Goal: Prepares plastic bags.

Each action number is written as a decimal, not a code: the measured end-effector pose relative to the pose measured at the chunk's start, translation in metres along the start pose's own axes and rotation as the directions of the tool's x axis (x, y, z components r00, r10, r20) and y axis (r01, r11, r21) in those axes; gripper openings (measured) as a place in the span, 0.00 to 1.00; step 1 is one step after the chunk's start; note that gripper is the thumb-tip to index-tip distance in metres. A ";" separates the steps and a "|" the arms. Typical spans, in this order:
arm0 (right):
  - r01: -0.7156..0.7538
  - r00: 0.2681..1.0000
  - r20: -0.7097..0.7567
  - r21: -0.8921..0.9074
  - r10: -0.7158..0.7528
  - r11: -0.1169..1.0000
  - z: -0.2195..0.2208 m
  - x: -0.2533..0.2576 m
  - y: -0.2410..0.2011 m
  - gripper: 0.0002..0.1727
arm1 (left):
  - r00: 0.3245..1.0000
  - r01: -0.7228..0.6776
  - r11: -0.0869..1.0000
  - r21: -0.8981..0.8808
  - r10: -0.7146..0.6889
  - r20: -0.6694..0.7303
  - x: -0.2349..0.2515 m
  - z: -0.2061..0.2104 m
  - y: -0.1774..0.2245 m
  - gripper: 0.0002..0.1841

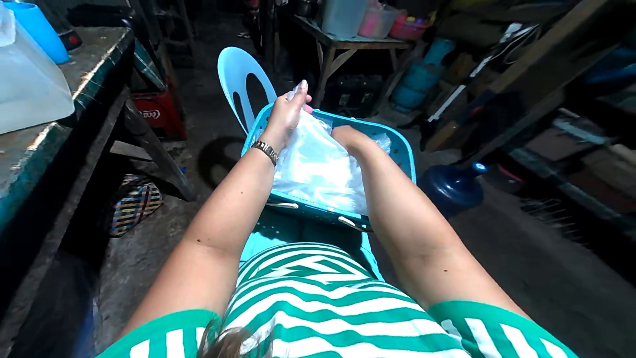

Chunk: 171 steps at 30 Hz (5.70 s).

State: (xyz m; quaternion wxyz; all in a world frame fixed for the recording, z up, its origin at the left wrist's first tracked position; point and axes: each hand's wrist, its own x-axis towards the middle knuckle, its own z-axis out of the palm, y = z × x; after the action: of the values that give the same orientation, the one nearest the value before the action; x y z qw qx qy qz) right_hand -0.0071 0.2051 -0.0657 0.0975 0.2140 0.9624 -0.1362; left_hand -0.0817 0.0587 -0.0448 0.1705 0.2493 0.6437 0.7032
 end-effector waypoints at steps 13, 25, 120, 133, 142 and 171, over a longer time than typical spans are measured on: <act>0.548 0.814 -0.567 0.673 -0.130 0.497 -0.022 -0.030 -0.001 0.17 | 0.975 -0.190 0.969 -0.155 0.205 0.089 -0.002 0.001 -0.001 0.20; 0.539 0.792 -0.611 0.708 0.014 0.457 -0.023 -0.030 -0.004 0.11 | 0.902 -0.027 0.922 -0.387 0.189 0.389 -0.021 -0.012 0.005 0.09; 0.632 0.725 -0.687 0.694 0.054 0.345 -0.022 -0.032 -0.005 0.10 | 0.935 -0.020 0.950 -0.311 0.128 0.332 -0.020 -0.014 0.005 0.05; 0.388 0.894 -0.390 0.920 -0.221 -0.056 -0.024 -0.052 -0.013 0.27 | 0.875 -0.129 0.881 -0.455 0.317 0.366 -0.022 -0.023 0.000 0.17; 0.463 0.770 -0.554 0.826 -0.317 -0.321 -0.023 -0.052 -0.001 0.21 | 0.879 -0.032 0.927 -0.373 0.203 0.430 -0.026 -0.022 0.003 0.11; 0.684 0.630 -0.774 0.513 -0.065 0.519 -0.027 -0.031 0.012 0.21 | 0.999 -0.011 0.999 0.049 0.009 0.041 -0.007 -0.009 -0.002 0.17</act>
State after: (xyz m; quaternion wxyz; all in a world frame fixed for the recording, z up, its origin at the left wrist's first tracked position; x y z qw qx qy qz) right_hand 0.0222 0.2117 -0.0350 -0.3929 0.0339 0.7908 -0.4682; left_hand -0.0811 0.0472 -0.0477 0.1740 0.2708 0.6560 0.6827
